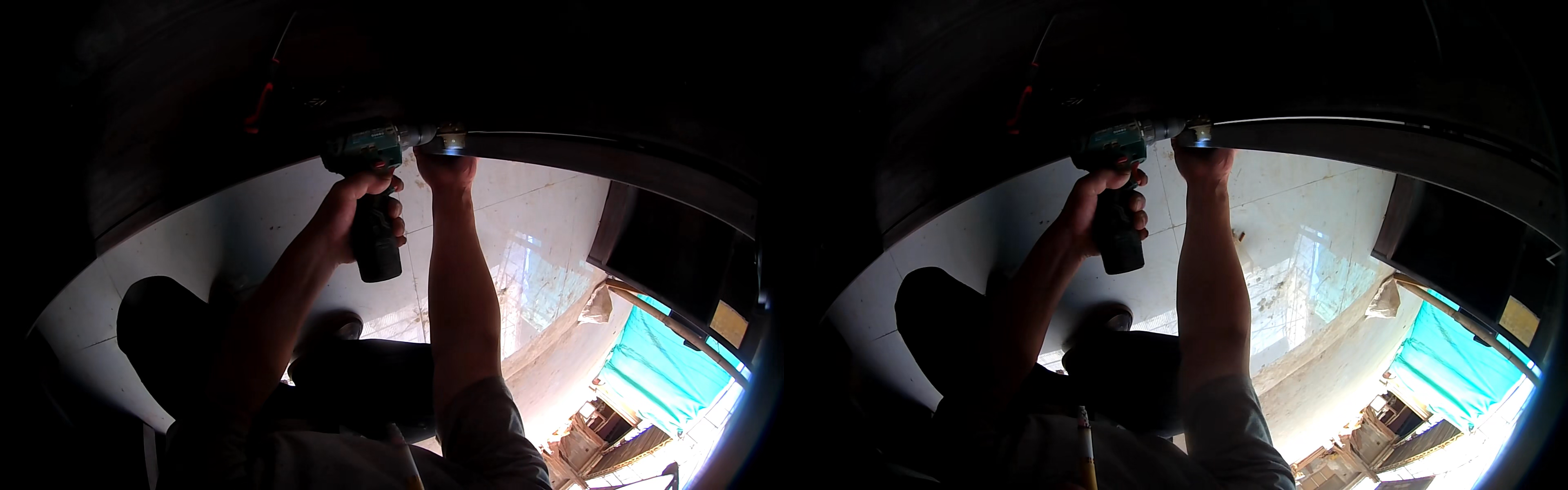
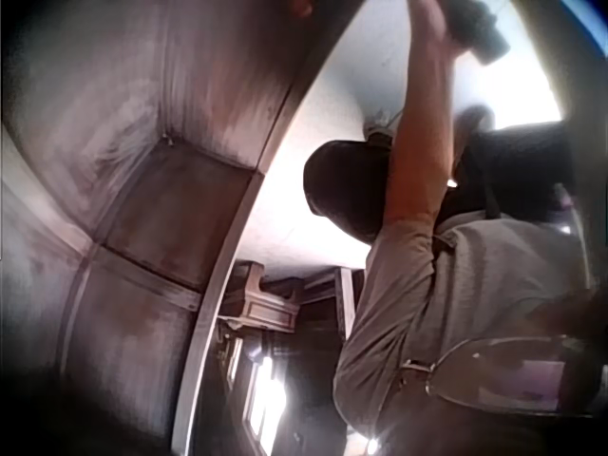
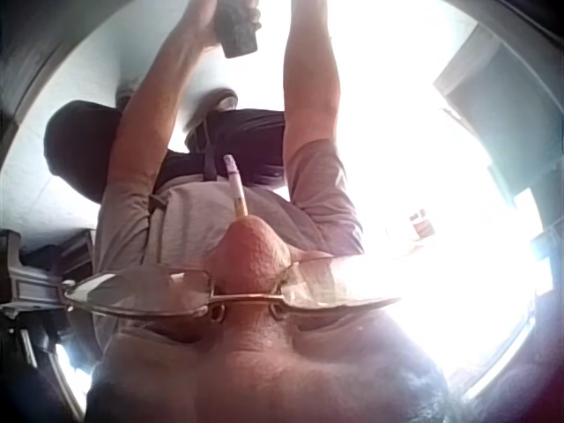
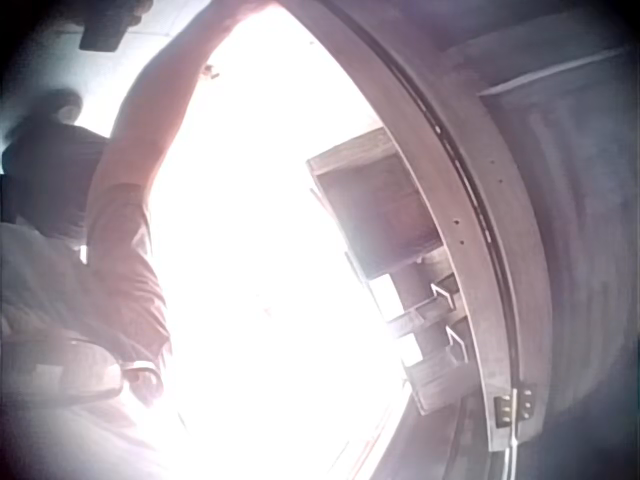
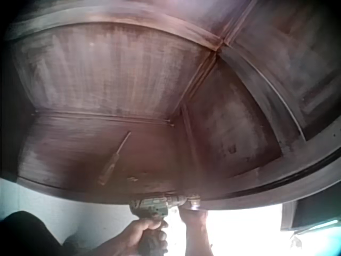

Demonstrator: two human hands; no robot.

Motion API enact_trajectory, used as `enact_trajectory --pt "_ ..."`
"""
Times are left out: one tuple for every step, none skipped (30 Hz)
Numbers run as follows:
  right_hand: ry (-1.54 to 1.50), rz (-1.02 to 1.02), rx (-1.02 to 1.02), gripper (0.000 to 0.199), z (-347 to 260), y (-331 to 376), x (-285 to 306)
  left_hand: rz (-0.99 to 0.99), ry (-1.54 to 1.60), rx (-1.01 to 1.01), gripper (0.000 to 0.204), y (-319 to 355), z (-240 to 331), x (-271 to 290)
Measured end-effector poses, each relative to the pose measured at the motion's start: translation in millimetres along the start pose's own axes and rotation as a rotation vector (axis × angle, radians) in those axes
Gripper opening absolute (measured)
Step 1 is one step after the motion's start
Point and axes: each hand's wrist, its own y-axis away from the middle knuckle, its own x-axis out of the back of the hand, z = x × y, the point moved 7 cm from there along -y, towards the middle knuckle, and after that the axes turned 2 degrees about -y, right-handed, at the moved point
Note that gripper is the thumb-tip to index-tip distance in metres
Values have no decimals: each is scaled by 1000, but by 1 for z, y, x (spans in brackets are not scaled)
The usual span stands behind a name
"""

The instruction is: The person attaches a cabinet door to a wooden cabinet using a screwdriver and a power drill. They align the door, insert screws into the hinge, and tighten them to secure the door in place.

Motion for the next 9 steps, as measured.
enact_trajectory --pt "569 -41 226 35 -12 4 -10 -2 7 3 26 -1 0 0" --pt "1139 -81 457 35 -20 10 -24 -6 10 7 26 -1 -1 0" --pt "1169 -78 464 36 -21 10 -23 -10 15 11 26 -2 -2 -1" --pt "1200 -74 471 36 -21 10 -23 -15 17 12 26 -2 -3 -1" --pt "693 -30 257 37 -17 3 -7 -21 18 13 26 -3 -3 -1" --pt "185 11 44 39 -5 -1 5 -28 20 12 26 -4 -4 0" --pt "161 41 49 41 -7 -2 11 -48 27 19 27 -5 -5 -1" --pt "135 70 49 44 -5 -3 9 -65 36 22 27 -7 -6 0" --pt "110 99 49 47 -3 -2 7 -82 45 25 28 -8 -6 1"
